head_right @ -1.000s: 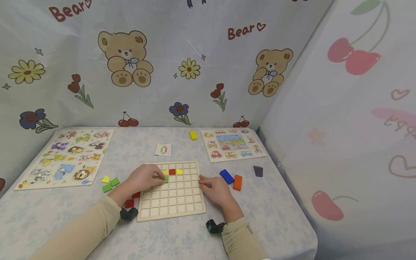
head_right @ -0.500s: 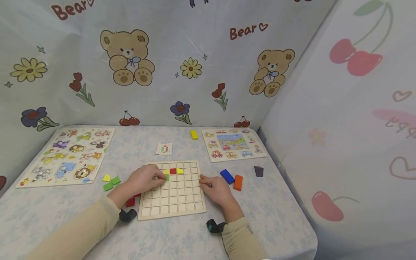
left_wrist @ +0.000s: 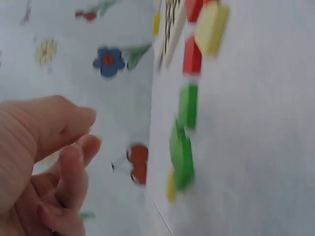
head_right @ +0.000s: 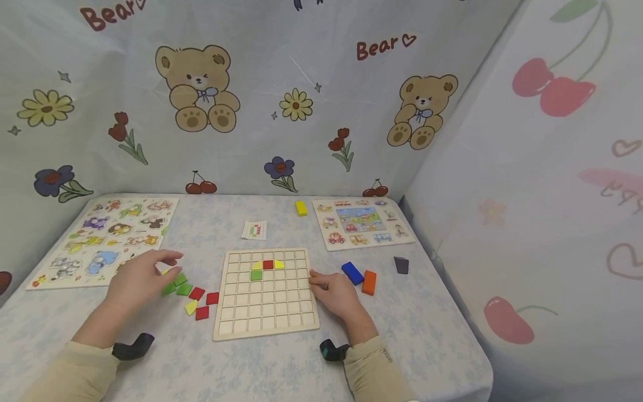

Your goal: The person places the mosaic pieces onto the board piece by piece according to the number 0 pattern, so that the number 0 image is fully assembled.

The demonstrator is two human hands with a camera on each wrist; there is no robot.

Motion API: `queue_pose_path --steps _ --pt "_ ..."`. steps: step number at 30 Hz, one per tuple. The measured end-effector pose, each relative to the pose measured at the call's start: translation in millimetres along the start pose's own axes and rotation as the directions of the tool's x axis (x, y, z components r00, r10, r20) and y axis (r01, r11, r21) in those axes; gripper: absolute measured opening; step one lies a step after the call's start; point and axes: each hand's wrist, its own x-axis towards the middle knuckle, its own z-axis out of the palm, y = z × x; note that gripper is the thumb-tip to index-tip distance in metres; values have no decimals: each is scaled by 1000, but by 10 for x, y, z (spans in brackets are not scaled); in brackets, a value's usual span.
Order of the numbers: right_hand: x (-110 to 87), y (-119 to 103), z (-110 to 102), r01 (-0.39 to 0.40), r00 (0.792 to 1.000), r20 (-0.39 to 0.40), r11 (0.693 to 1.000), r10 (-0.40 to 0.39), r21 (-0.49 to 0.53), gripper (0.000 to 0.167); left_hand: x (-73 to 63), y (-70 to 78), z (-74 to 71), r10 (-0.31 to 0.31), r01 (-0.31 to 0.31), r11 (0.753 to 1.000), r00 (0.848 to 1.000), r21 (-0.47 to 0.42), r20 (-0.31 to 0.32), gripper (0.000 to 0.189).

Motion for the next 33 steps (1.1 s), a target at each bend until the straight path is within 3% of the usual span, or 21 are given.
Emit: queue_pose_path --steps 4,8,11,18,24,33 --pt "-5 0 -10 -4 1000 -1 1000 4 5 22 -45 -330 -6 -57 60 997 997 -46 60 44" --pt "-3 -1 -6 -3 1000 -3 1000 3 13 22 -68 -499 45 -10 21 994 994 -105 105 38" --pt "-4 -2 -4 -7 1000 -3 1000 7 22 22 -74 -530 80 34 -20 993 993 -120 116 37" --pt "-8 1 9 -14 1000 -7 1000 14 9 23 -76 -564 76 59 -46 994 989 -97 134 36" --pt "-5 23 20 -7 1000 -4 1000 7 18 22 -76 -635 82 65 -48 991 989 -126 131 34" --pt "-10 15 7 7 1000 -14 1000 -7 9 22 -76 -599 90 52 -37 992 992 -118 119 28"
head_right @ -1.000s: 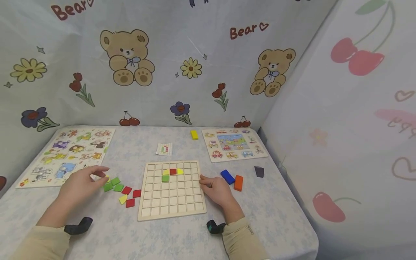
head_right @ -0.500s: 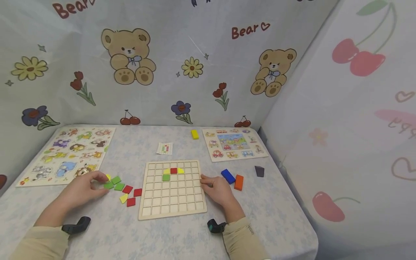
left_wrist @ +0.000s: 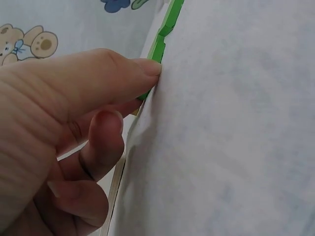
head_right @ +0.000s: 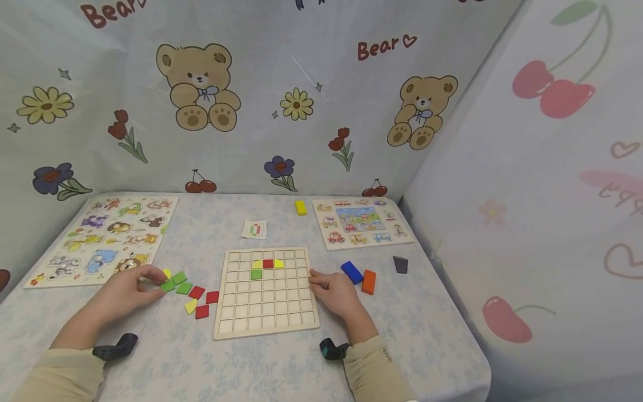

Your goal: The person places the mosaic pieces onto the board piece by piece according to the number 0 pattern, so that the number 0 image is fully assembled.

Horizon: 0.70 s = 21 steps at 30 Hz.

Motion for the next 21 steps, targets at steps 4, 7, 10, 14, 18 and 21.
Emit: queue_pose_path --steps 4,7,10,14,18,21 --pt "-1 -8 3 -7 1000 -6 1000 7 5 22 -6 10 -16 15 -15 1000 1000 0 -2 27" --pt "-3 -2 9 -8 1000 -6 1000 8 8 22 -8 12 -25 23 -23 1000 1000 0 2 27" --pt "2 15 16 -3 1000 -2 1000 3 7 22 -8 13 -30 14 -14 1000 1000 5 3 26" --pt "7 21 16 -3 1000 2 1000 3 9 22 -6 17 -42 5 -5 1000 1000 7 2 28" --pt "4 16 9 -5 1000 3 1000 5 12 22 -8 35 -28 3 -3 1000 1000 0 -15 28" --pt "4 18 8 -3 1000 7 1000 3 9 22 -15 69 -3 18 -19 1000 999 -23 -30 29"
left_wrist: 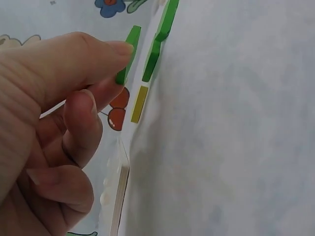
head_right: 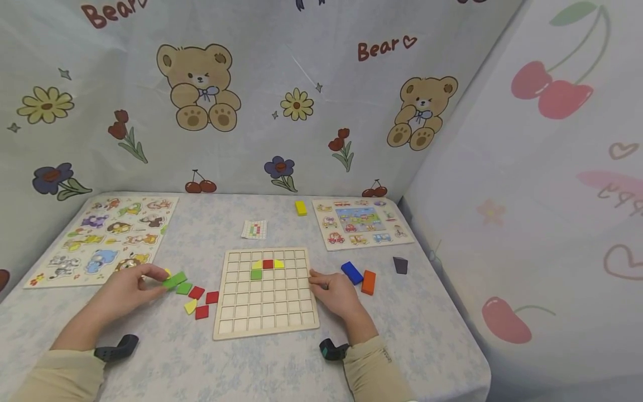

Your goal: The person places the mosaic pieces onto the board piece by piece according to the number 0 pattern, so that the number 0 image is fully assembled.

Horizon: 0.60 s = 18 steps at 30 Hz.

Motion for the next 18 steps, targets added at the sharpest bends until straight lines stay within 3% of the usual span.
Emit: queue_pose_path --steps 9,18 --pt "1 -2 4 8 1000 4 1000 -8 10 22 32 162 155 20 -19 998 1000 -53 11 29" --pt "-3 -27 -11 -6 1000 -2 1000 6 1 21 129 444 306 57 -55 998 998 -36 39 25"
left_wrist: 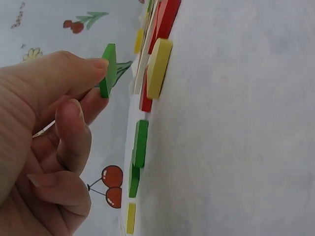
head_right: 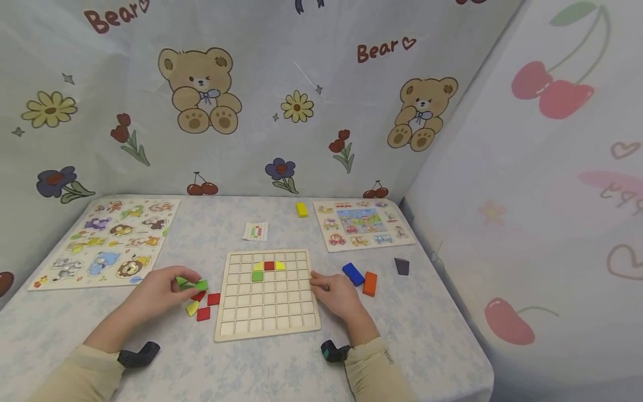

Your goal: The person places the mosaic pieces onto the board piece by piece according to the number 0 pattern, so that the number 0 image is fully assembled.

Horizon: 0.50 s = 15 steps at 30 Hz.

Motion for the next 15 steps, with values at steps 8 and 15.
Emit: queue_pose_path --steps 8,15 --pt "-8 -2 -15 -7 1000 0 1000 7 3 21 115 317 133 8 -6 1000 994 -16 109 21" --pt "-6 25 -19 8 1000 9 1000 -8 -1 22 260 552 252 65 -70 997 992 39 112 23"
